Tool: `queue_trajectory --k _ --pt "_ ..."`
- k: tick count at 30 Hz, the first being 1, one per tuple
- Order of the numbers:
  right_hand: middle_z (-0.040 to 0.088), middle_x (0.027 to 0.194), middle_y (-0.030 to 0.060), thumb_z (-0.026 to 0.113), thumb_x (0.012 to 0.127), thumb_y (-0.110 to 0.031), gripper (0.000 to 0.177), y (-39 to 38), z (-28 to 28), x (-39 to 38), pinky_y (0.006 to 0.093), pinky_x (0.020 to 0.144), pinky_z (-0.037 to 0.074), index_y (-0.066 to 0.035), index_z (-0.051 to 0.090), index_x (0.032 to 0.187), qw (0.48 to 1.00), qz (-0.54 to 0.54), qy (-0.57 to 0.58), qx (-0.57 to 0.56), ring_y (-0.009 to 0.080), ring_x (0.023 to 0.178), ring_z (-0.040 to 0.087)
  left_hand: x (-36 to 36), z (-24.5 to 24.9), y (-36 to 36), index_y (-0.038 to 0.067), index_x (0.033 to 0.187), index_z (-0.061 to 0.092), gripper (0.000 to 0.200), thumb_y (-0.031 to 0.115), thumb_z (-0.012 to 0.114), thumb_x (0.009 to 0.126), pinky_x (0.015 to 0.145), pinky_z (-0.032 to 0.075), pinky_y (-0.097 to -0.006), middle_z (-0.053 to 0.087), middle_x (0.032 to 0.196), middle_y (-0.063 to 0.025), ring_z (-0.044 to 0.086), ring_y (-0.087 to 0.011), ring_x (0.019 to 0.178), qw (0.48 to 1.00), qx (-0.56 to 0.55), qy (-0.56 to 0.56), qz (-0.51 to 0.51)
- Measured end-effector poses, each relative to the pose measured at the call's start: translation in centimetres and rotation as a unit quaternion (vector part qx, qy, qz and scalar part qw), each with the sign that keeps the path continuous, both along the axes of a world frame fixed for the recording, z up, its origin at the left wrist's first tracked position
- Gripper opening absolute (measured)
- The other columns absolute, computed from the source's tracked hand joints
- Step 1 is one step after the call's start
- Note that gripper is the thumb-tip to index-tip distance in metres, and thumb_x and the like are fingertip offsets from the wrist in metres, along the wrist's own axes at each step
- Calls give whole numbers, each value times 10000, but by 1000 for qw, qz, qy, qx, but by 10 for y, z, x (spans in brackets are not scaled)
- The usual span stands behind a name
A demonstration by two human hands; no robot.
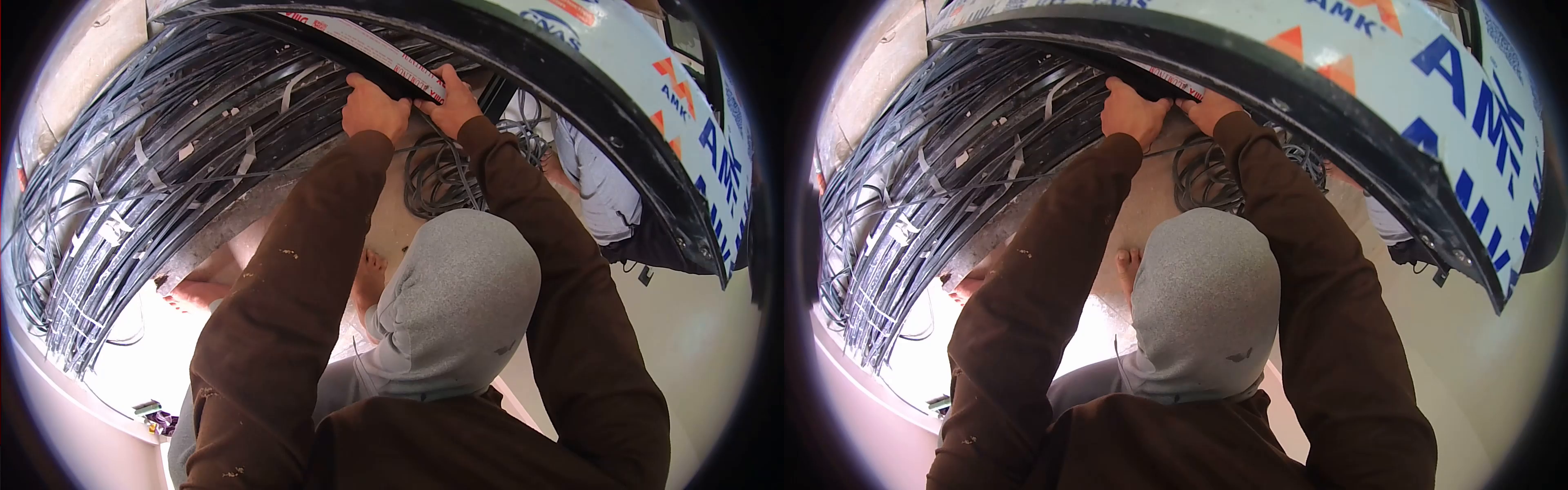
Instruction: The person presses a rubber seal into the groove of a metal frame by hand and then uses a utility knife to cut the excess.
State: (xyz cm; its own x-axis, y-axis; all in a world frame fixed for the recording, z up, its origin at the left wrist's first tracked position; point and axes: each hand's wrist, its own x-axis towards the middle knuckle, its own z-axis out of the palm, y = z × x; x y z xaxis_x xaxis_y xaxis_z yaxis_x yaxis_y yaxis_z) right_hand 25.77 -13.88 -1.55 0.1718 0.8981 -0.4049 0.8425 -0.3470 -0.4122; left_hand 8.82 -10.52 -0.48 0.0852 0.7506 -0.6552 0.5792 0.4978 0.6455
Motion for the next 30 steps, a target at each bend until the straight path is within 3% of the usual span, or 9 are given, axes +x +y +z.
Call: queue_trajectory --k 8,24,27,30 --pt "633 1074 189 792 773 -228 510 1 10 -9 443 921 451 -66 497 1156 998 -24 -47 -29 380 1073 572 5 5 1 -79 1125 377 692 259 808 701 872 540 -426 660 1006 -260 668 -399 964 1000 -3 17 6" --pt "614 1098 188 802 743 -203 552 11 28 -20 449 944 422 -74 485 1176 998 27 -43 -47 395 1081 543 9 3 4 -74 1113 367 681 238 812 702 842 547 -424 670 976 -247 676 -389 940 1000 -4 23 10" --pt "596 1125 196 815 727 -189 608 -5 34 -10 433 935 434 -71 481 1221 996 89 -19 24 388 1064 545 7 3 4 -79 1116 374 691 254 808 693 852 541 -426 664 989 -260 669 -397 956 1000 -4 18 7" --pt "572 1118 209 809 739 -147 638 -20 12 -1 431 927 439 -81 464 1272 995 71 -62 32 373 1063 544 6 1 1 -97 1115 384 718 290 805 681 873 528 -428 650 1012 -289 654 -418 981 1000 -9 5 6"
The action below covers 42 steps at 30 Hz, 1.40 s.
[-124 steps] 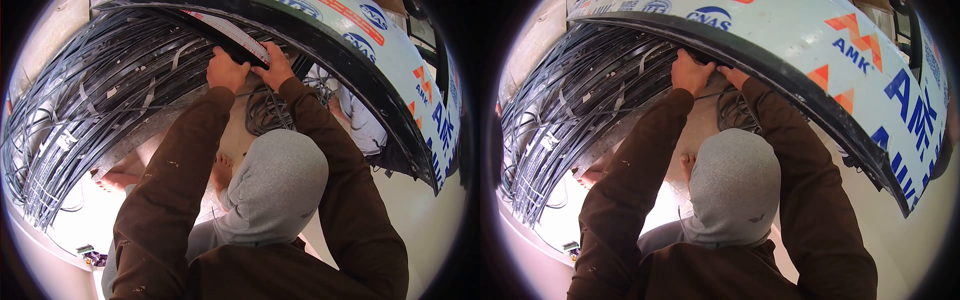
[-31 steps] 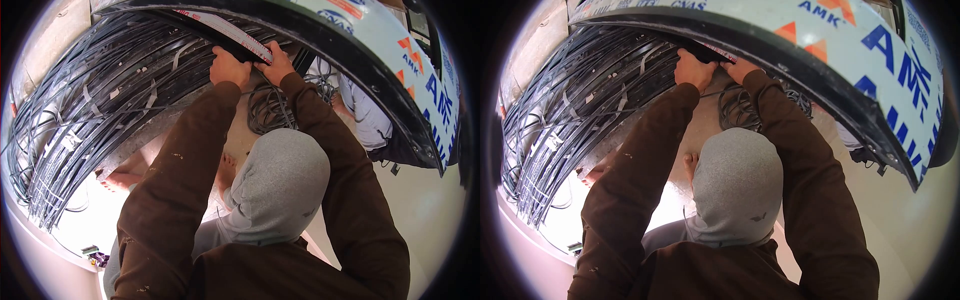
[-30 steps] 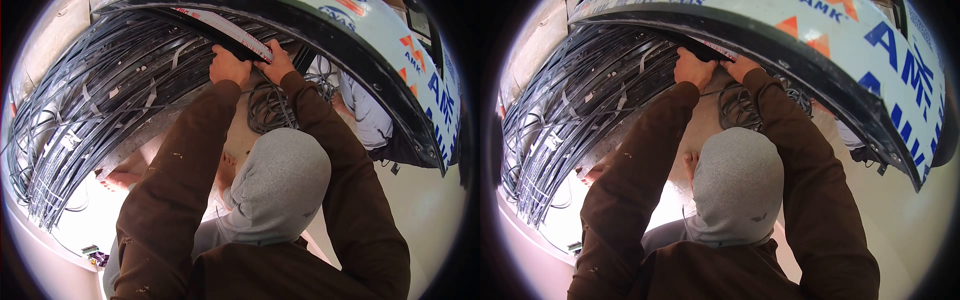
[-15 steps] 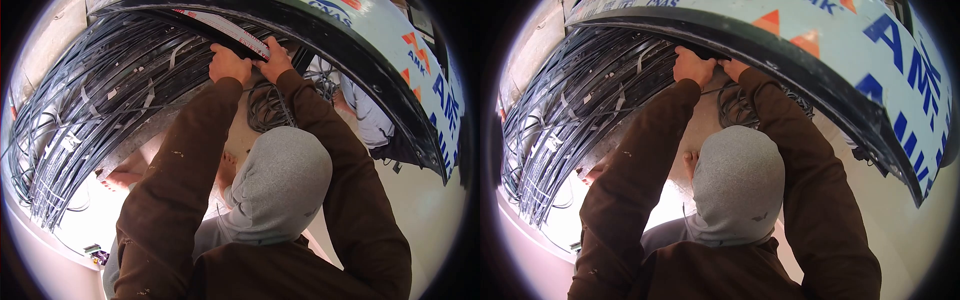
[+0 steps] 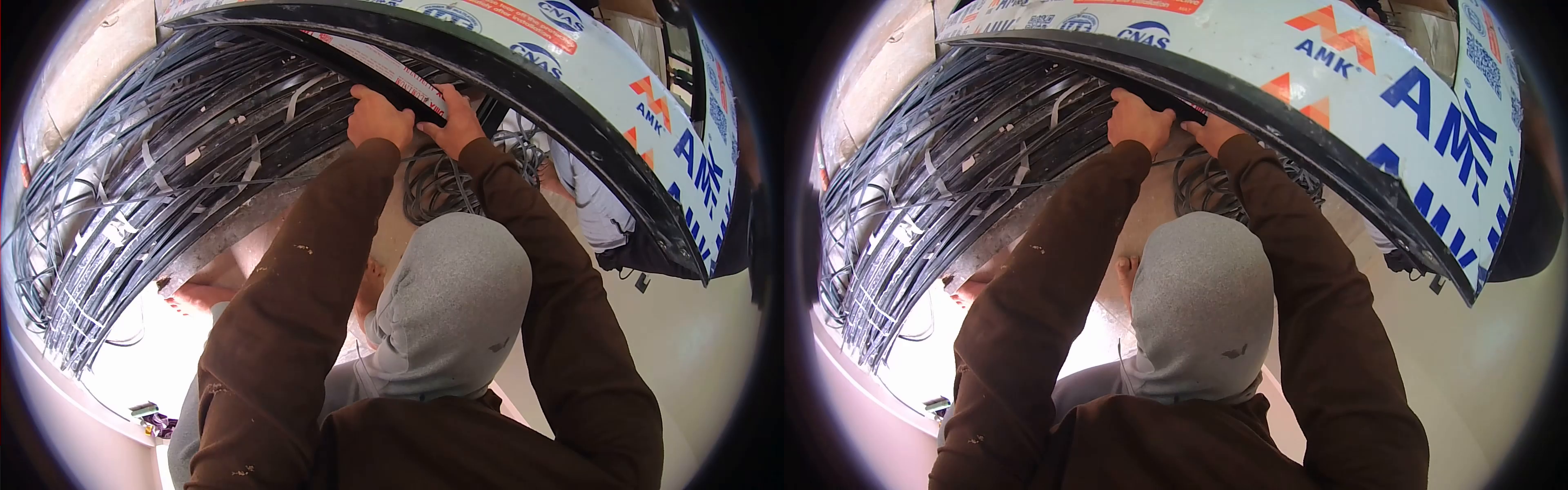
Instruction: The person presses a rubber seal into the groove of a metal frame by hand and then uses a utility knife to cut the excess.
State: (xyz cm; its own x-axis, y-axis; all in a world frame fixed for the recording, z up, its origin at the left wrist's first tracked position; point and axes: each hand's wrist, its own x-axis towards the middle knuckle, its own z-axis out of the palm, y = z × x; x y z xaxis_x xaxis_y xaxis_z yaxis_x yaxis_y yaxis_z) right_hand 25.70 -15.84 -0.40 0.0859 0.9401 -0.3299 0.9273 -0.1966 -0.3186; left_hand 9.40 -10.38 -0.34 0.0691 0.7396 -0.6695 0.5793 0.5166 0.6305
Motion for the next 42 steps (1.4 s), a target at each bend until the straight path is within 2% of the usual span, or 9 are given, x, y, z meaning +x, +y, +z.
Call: queue_trajectory --k 5,10,14,19,22,28,30,34,42 --pt "563 1094 219 784 769 -128 624 2 -4 8 440 923 438 -84 443 1290 1000 3 1 4 381 1059 538 -1 5 0 -68 1114 371 686 253 806 693 843 547 -422 673 966 -240 679 -384 931 1000 9 12 -15" --pt "557 1100 232 759 797 -118 616 6 1 7 444 921 436 -89 419 1310 997 -30 22 -68 390 1054 534 0 7 -7 -81 1115 356 737 290 825 685 851 540 -432 658 976 -270 668 -411 941 999 22 0 -25" --pt "553 1099 235 743 814 -118 606 0 -12 16 444 923 433 -92 411 1321 1000 30 2 0 392 1052 533 1 7 -7 -78 1127 328 707 242 805 715 822 545 -445 671 928 -246 676 -400 918 999 35 9 -26" --pt "553 1089 235 739 815 -124 583 2 -10 17 444 927 435 -85 428 1307 997 -28 29 -60 390 1056 537 5 9 -8 -75 1123 331 697 248 801 722 819 545 -447 673 922 -240 679 -396 909 999 30 21 -23" --pt "558 1096 238 739 812 -121 569 2 -6 6 431 918 446 -89 443 1297 1000 -25 -10 -12 387 1072 540 5 9 -8 -71 1114 334 688 253 800 726 817 546 -447 675 917 -235 682 -391 903 999 31 21 -21" --pt "581 1151 168 738 780 -105 543 10 14 -14 450 941 417 -108 476 1256 997 -60 10 -38 379 1099 531 6 9 -7 -69 1099 336 683 257 806 724 813 547 -438 677 913 -227 685 -383 900 999 24 19 -28" --pt "584 1157 147 736 770 -98 537 8 8 -12 465 950 401 -105 482 1243 1000 -8 -22 -14 379 1108 522 7 7 -8 -69 1097 335 687 256 810 722 813 548 -434 678 913 -225 685 -382 903 999 20 25 -28" --pt "570 1174 151 735 761 -88 539 13 7 -12 472 946 391 -99 483 1238 1000 -7 -1 -23 379 1110 511 12 5 -4 -65 1097 335 695 250 821 714 818 548 -425 679 917 -221 684 -378 916 999 13 32 -20" --pt "519 1220 178 767 745 -95 694 -3 6 12 413 954 457 -71 429 1350 999 47 25 2 352 1154 506 4 10 -1 -66 1108 343 708 258 824 702 840 544 -424 676 951 -233 678 -384 938 999 -7 12 -28"
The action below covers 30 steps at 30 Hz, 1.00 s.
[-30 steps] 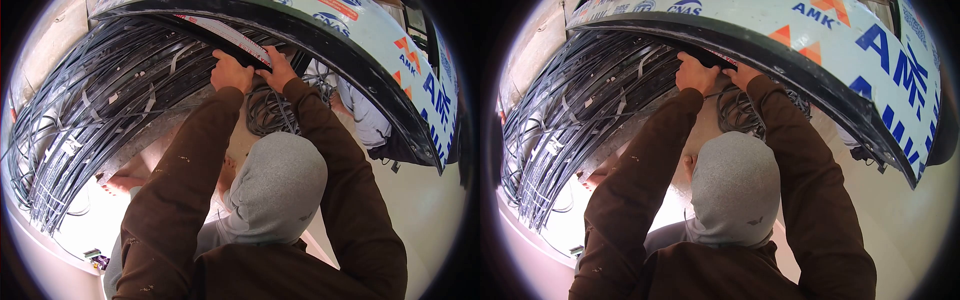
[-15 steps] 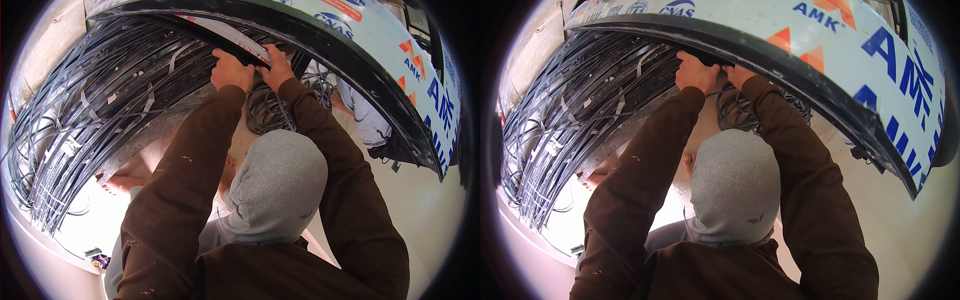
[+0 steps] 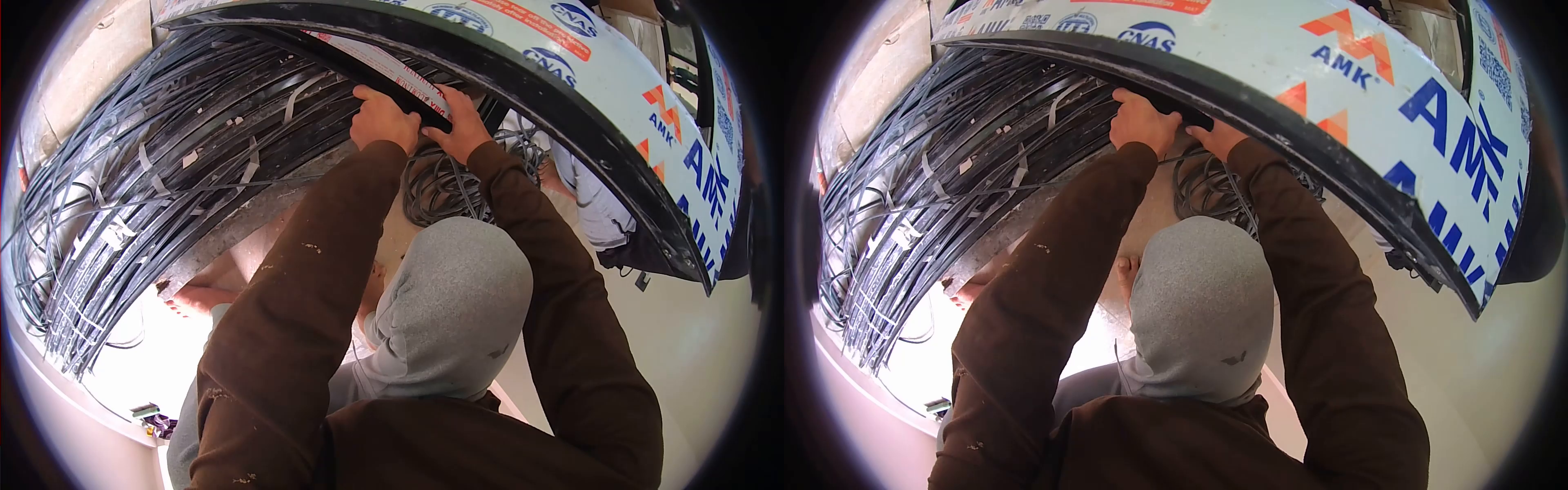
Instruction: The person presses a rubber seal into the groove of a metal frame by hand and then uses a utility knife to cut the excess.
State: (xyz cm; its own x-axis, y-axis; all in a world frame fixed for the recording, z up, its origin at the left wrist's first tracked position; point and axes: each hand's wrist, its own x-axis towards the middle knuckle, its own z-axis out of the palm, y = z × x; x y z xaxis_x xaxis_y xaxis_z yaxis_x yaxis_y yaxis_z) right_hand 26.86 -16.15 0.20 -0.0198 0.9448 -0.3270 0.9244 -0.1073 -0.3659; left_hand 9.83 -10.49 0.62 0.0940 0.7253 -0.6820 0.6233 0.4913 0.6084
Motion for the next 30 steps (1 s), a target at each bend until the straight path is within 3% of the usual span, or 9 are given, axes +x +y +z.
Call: queue_trajectory --k 2,6,16,22,25,30 --pt "518 1218 175 766 744 -89 720 -3 -6 2 405 940 468 -75 415 1372 1000 -23 -6 -16 340 1161 506 -1 -1 -1 -80 1096 359 744 305 839 678 838 546 -422 666 960 -261 678 -396 928 1000 12 -4 3" --pt "527 1216 189 758 744 -83 737 0 0 2 393 936 474 -77 405 1391 994 -79 23 -71 343 1141 529 -2 2 -3 -62 1122 336 689 240 806 720 844 542 -429 680 939 -225 678 -381 939 1000 16 1 1" --pt "553 1189 222 799 731 -74 736 -1 -2 -2 430 960 452 -88 424 1364 995 -80 21 -52 395 1139 528 2 1 -9 -57 1100 340 692 254 810 699 824 549 -431 677 922 -232 685 -385 901 999 42 6 0" --pt "557 1170 213 780 763 -90 700 2 3 -3 429 948 454 -97 424 1366 990 -101 26 -96 394 1113 546 6 2 -11 -46 1096 333 694 245 826 702 826 548 -433 676 927 -227 684 -384 905 999 33 13 6" --pt "562 1161 215 761 786 -98 664 -4 -11 12 425 942 458 -103 431 1362 998 -52 26 -35 390 1098 558 5 2 -9 -48 1104 327 703 247 826 707 826 547 -435 674 927 -226 682 -386 911 999 28 16 5" --pt "576 1139 213 729 803 -75 609 -4 -15 10 409 931 468 -105 453 1345 998 -60 5 -24 376 1083 573 5 0 -11 -49 1107 323 703 246 823 711 823 545 -442 670 935 -230 679 -389 917 999 36 15 -2"
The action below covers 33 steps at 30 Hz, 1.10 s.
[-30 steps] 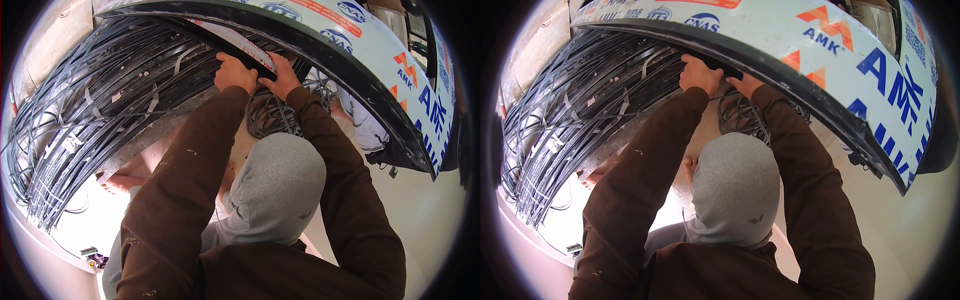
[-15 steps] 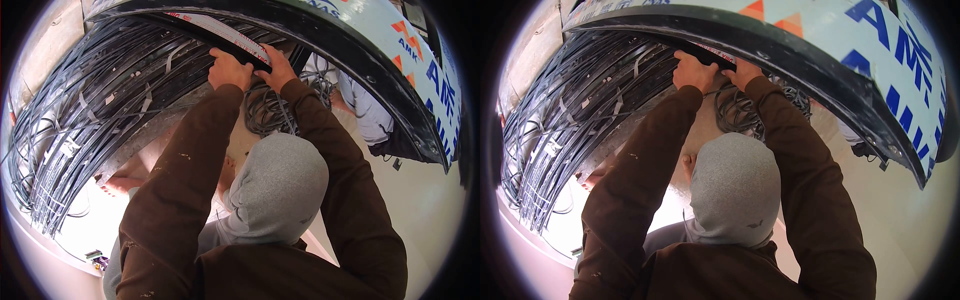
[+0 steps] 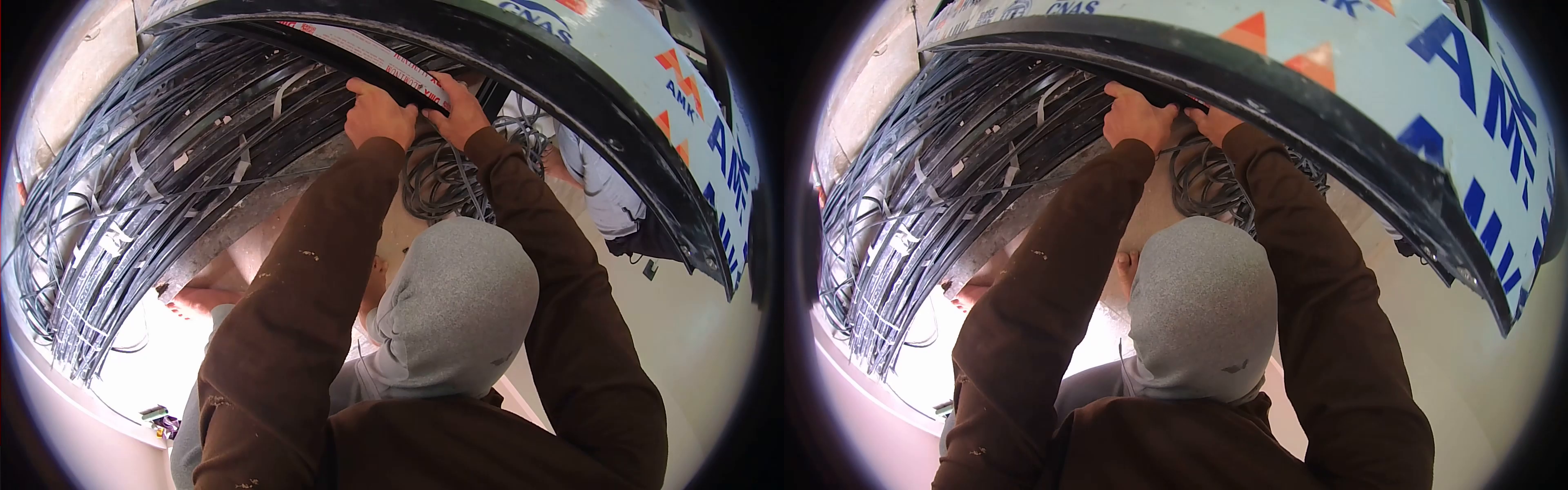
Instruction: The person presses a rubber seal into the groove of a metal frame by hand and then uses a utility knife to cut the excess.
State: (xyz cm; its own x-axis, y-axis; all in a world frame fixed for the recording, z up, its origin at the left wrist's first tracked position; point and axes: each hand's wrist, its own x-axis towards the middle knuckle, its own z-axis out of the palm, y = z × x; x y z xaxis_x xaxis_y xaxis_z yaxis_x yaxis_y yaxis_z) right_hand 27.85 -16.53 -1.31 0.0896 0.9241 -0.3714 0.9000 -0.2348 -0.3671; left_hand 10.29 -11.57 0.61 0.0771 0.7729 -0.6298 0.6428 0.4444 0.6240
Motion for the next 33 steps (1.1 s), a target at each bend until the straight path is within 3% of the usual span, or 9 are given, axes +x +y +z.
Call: queue_trajectory --k 10,16,18,20,22,23,25,26,33 --pt "585 1113 182 735 790 -73 576 1 -5 7 396 878 490 -102 472 1302 999 26 44 13 335 1047 588 1 0 3 -34 1089 326 679 243 821 716 832 542 -444 665 935 -222 677 -392 922 1000 -15 -14 6" --pt "576 1138 185 748 783 -88 610 -4 -15 10 396 873 496 -99 472 1326 987 -89 135 25 321 1068 575 2 -5 2 -26 1086 321 670 241 819 727 842 539 -441 658 961 -223 673 -393 934 999 -15 -28 1" --pt "575 1157 189 753 777 -88 613 15 38 -30 394 880 494 -86 481 1327 998 -41 48 7 323 1083 571 2 -3 3 -25 1089 320 674 245 820 727 843 538 -441 652 980 -228 671 -392 942 999 -20 -28 0" --pt "565 1191 195 752 775 -85 600 -4 -15 7 394 887 492 -68 494 1317 980 -122 159 16 328 1107 563 2 -4 2 -24 1091 318 678 252 820 727 842 537 -442 646 999 -235 668 -392 950 1000 -15 -22 5" --pt "573 1191 196 748 779 -89 587 -4 -14 7 389 892 493 -56 503 1311 973 -148 177 -26 331 1110 567 3 -6 0 -25 1094 317 680 251 819 727 843 533 -448 645 1010 -237 665 -395 955 999 -19 -22 15" --pt "585 1174 195 743 784 -93 579 17 22 -19 383 893 496 -52 505 1311 979 -130 140 -70 331 1100 576 4 -6 0 -25 1096 316 682 250 818 726 844 531 -450 644 1015 -238 664 -397 957 999 -19 -23 20" --pt "617 1106 182 729 800 -106 548 16 26 -23 373 856 514 -54 517 1302 992 -77 27 -100 319 1034 609 22 -88 -41 -24 1090 305 690 243 822 720 840 529 -454 644 1015 -240 662 -404 956 978 29 -163 125" --pt "589 1133 179 726 804 -112 560 19 24 -18 384 872 497 -63 502 1314 993 -64 4 -103 323 1057 582 25 -102 -44 -23 1083 311 681 247 821 721 834 529 -452 644 1007 -236 661 -400 947 976 42 -174 124" --pt "395 1323 156 707 830 -155 647 28 12 -19 461 985 379 -123 402 1399 991 -1 -16 -135 354 1220 392 20 -60 -25 -18 1032 355 622 268 815 728 787 527 -433 643 953 -215 656 -370 887 993 41 -113 -20"
